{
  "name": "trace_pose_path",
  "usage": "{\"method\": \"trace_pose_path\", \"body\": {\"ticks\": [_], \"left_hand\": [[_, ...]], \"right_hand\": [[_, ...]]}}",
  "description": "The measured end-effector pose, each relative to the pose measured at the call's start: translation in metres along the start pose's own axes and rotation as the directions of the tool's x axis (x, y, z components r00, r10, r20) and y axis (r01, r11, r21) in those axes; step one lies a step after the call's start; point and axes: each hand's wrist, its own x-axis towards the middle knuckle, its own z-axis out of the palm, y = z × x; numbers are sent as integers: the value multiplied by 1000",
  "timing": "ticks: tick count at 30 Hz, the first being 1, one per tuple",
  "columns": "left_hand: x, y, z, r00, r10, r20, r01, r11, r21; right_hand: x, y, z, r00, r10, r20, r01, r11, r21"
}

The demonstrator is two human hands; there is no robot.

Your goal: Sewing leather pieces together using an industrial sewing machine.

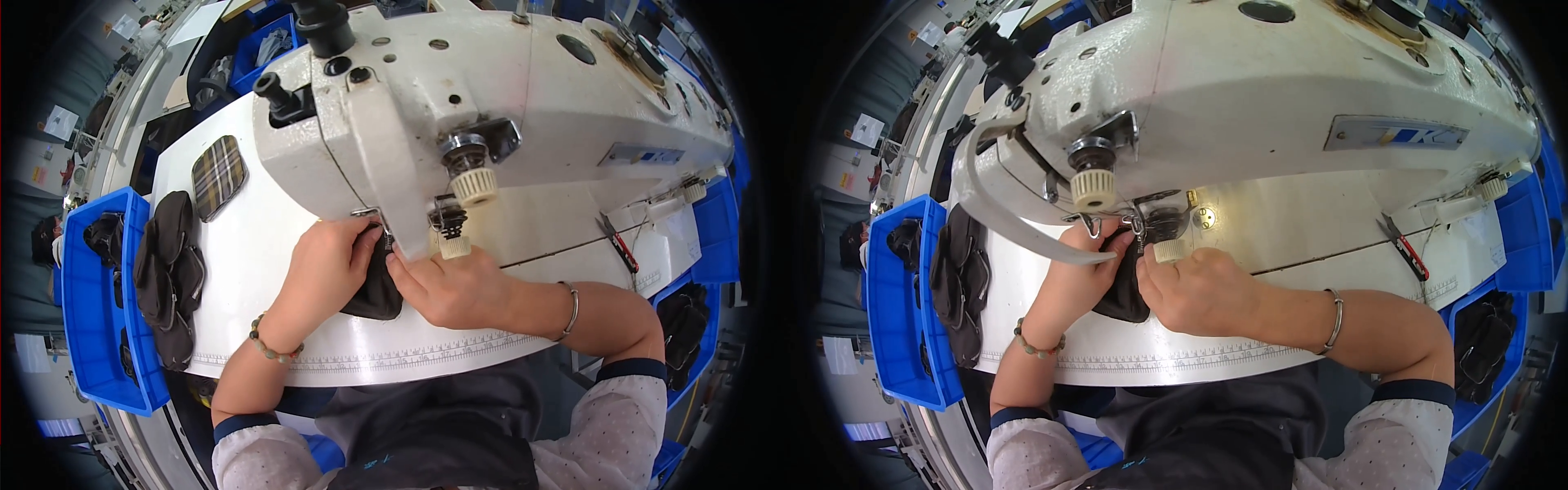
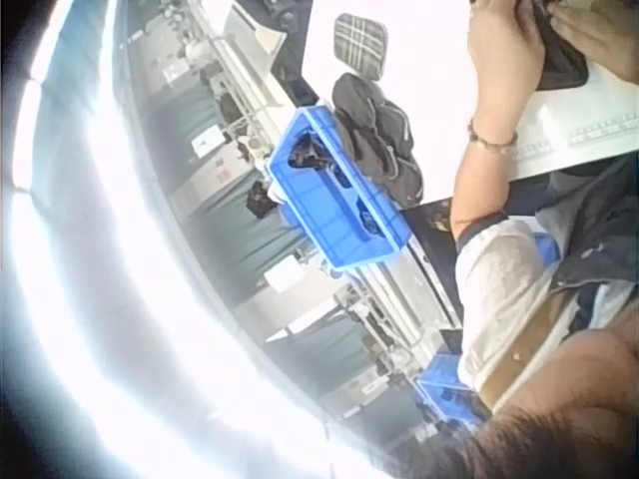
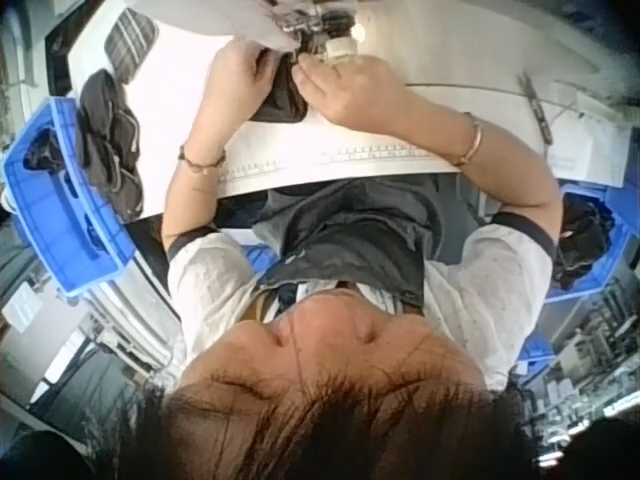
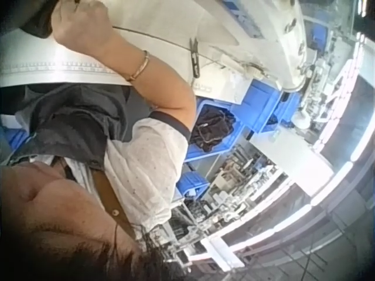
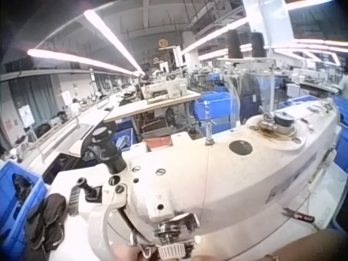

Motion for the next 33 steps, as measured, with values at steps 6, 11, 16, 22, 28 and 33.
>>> {"method": "trace_pose_path", "body": {"ticks": [6,11,16,22,28,33], "left_hand": [[-12,9,4,951,261,-163,-202,929,312],[-13,10,3,944,288,-159,-200,886,419],[-9,11,-1,943,303,-136,-205,854,479],[-8,7,1,964,242,-111,-168,877,450],[-9,12,2,973,210,-98,-142,875,463],[-8,18,1,959,266,-98,-156,785,600]], "right_hand": [[-2,-3,5,999,-25,43,23,999,49],[-1,0,8,999,-27,34,24,997,80],[0,9,5,997,20,79,-24,998,54],[-3,-6,6,996,-52,71,44,994,101],[-4,-13,4,992,-44,114,38,998,51],[-8,-17,-1,961,-16,275,16,1000,0]]}}
